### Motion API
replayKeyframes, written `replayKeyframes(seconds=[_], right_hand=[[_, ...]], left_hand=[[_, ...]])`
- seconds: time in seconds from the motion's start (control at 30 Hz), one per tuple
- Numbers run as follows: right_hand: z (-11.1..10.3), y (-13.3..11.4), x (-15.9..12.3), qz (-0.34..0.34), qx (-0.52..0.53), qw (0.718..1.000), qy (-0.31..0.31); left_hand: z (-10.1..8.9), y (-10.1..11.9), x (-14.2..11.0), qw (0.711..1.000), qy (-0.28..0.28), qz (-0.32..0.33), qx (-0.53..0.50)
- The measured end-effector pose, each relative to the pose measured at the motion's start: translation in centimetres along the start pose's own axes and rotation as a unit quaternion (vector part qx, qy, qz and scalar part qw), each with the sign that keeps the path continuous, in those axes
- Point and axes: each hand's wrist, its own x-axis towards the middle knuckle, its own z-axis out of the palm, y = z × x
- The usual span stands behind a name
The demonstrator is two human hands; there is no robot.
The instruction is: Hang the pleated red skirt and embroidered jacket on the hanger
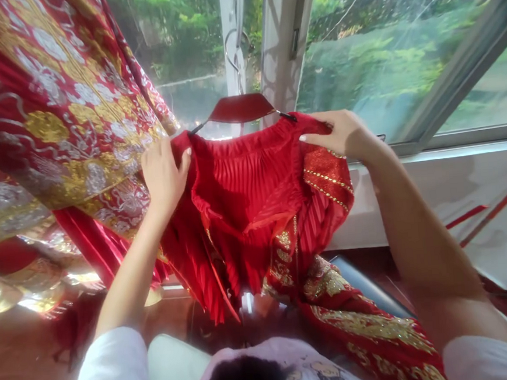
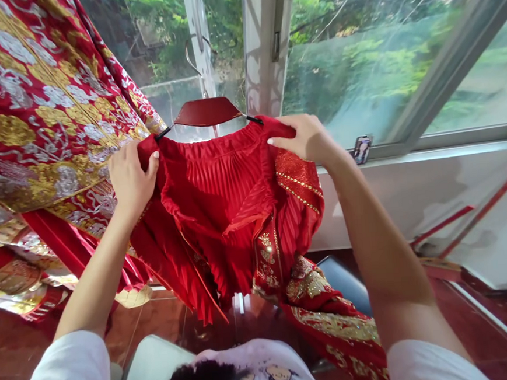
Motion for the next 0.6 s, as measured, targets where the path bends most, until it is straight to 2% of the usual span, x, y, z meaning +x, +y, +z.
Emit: replayKeyframes(seconds=[0.1,0.17,0.2,0.23,0.3,0.4,0.47,0.53,0.6], right_hand=[[1.6,-1.9,-5.4,-0.050,-0.126,0.984,0.114],[3.7,-2.8,-9.8,-0.036,-0.142,0.961,0.234],[4.9,-3.1,-12.0,-0.016,-0.140,0.954,0.265],[6.2,-3.3,-13.9,0.013,-0.135,0.952,0.274],[8.8,-3.3,-16.5,0.078,-0.118,0.955,0.261],[11.3,-2.6,-17.5,0.189,-0.087,0.949,0.235],[11.6,-2.3,-16.7,0.232,-0.059,0.946,0.220],[11.0,-2.8,-15.9,0.222,-0.027,0.948,0.225],[10.0,-4.5,-15.5,0.152,0.004,0.959,0.239]], left_hand=[[-0.4,0.9,-5.2,0.998,0.059,0.022,0.007],[-0.1,1.0,-9.8,0.990,0.130,0.047,0.018],[0.3,1.0,-12.0,0.981,0.174,0.084,0.020],[0.9,0.9,-13.9,0.973,0.192,0.124,0.020],[2.2,1.0,-16.1,0.982,0.172,0.076,0.035],[3.5,1.5,-15.4,0.992,0.100,-0.065,0.048],[3.1,2.0,-13.6,0.991,0.033,-0.123,0.045],[1.8,2.8,-12.1,0.989,-0.026,-0.143,0.026],[0.0,4.2,-11.5,0.992,-0.049,-0.116,-0.014]])
